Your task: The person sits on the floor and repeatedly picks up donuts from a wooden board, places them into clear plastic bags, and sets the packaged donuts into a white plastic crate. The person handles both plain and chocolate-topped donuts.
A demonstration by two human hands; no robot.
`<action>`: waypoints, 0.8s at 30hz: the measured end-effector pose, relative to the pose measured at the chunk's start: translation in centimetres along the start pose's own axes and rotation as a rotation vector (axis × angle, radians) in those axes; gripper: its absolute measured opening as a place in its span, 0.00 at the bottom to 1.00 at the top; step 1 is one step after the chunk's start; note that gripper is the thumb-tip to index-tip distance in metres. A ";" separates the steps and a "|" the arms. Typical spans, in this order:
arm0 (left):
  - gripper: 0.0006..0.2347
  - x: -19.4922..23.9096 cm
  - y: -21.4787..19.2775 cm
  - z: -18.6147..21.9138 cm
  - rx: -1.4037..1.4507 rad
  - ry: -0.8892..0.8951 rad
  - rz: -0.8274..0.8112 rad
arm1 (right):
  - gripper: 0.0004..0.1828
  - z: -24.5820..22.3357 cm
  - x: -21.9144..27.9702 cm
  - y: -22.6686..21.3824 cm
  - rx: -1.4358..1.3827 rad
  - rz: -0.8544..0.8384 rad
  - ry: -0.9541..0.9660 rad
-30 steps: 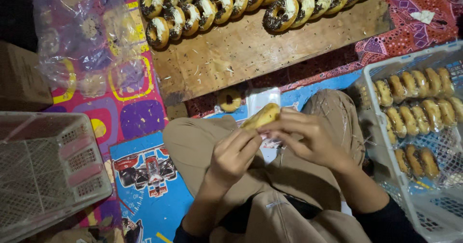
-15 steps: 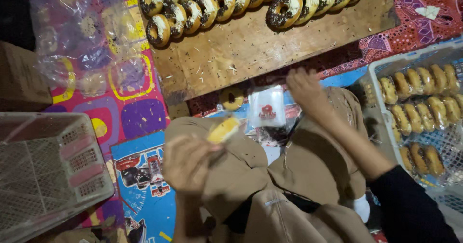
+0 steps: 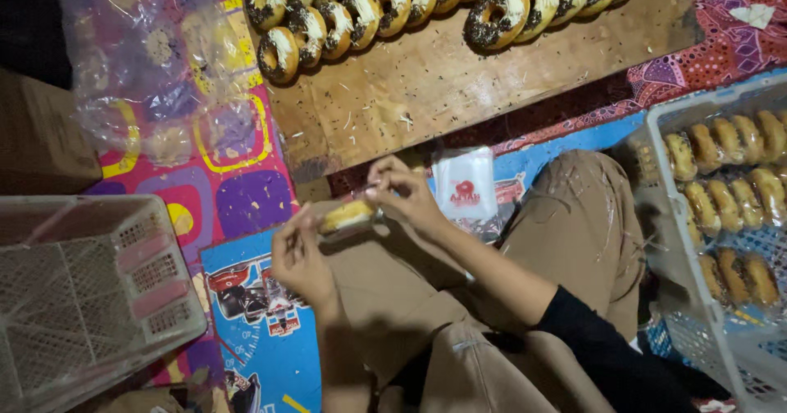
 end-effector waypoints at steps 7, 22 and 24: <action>0.06 4.9 -7.0 -11.2 -0.337 -0.213 -0.052 | 0.17 11.2 12.2 0.5 0.451 0.053 0.370; 0.16 -6.4 11.3 -24.2 -0.964 -0.051 -0.233 | 0.14 13.5 5.3 -19.9 1.647 -0.347 0.049; 0.12 -6.1 11.2 -23.3 -1.056 0.030 -0.228 | 0.13 14.0 5.0 -19.1 1.625 -0.418 0.090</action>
Point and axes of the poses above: each hand's wrist, its own x-axis away from the middle knuckle, its own y-axis out of the palm, z = x × y, the point moved 4 cm from there along -x, towards the middle knuckle, and after that the axes turned 9 degrees about -y, right-handed, at the moved point
